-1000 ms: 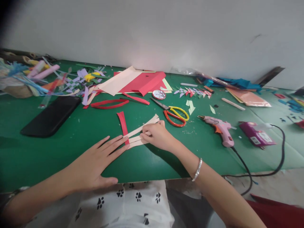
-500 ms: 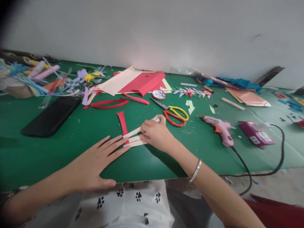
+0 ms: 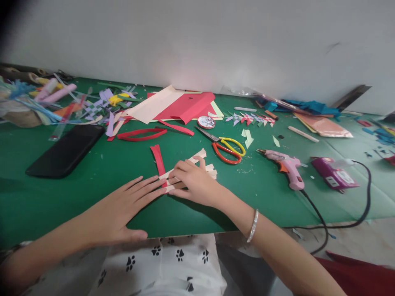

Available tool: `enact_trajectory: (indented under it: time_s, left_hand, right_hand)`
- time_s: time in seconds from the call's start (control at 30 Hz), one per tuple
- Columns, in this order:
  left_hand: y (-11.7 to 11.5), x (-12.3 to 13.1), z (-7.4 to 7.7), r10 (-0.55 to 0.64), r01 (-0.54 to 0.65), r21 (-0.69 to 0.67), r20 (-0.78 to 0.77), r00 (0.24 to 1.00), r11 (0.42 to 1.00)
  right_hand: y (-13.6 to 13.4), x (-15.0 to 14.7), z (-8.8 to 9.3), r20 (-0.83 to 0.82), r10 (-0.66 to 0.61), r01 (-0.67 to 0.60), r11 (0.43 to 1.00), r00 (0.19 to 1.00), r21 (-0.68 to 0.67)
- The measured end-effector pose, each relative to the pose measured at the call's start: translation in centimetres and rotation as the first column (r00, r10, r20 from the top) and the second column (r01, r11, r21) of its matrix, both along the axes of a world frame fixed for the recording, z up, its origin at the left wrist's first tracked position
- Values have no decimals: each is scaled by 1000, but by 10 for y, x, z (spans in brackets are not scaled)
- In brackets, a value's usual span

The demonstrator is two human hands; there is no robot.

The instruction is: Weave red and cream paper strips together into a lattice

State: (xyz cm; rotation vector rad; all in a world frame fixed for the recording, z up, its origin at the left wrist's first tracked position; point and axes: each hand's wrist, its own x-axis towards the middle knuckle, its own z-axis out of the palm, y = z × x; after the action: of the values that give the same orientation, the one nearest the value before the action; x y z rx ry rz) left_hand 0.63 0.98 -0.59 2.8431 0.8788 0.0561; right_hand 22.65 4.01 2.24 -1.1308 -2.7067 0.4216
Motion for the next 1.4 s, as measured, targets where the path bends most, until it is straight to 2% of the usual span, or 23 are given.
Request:
enact_trajectory:
  time_s: [0.17,0.23,0.37,0.47,0.67,0.8,1.03,1.13,1.2,1.27,1.4]
  left_hand:
    - [-1,-1,0,-5,5,-15,-14,1000,1000]
    - [0,-1,0,-6,6,-15,-4,1000,1000]
    - [0,0,0,-4,4,-27,9,1000,1000]
    - [0,1,0,1,-1,-39,18,1000,999]
    - [-1,0,0,7,-5,-50,37,999,999]
    - [-2,0,0,12,-11,-53,31,999,999]
    - [-1,2,0,7,-6,-46,14,1000,999]
    - [-1,1,-1,1,-1,-42,17,1000,999]
    - [-1,0,-2,1,0,-33,25,1000,999]
    - [-1,0,-2,-3,4,-23,34,999,1000]
    - [0,1,-1,-12,12,-17,22,1000,1000]
  right_hand:
    - [-8,5,-1,-4,-10,11,992,1000,129]
    - [-14,9,-2,1,-107,105,970,994,219]
    - [-26,18,-8,-40,-385,376,865,922,331]
    - [-31,20,-15,-56,-456,448,834,888,322]
    - [-30,14,-18,-39,-476,467,839,879,278]
    - [-28,14,-14,-23,-516,513,844,856,157]
    - [-17,21,0,-36,-460,458,887,887,-63]
    - [-11,23,5,2,-425,424,901,905,-89]
    - [-8,24,6,24,-376,376,925,926,-51]
    - [-5,25,5,51,-323,321,946,945,47]
    - [-1,26,2,91,-246,213,938,965,273]
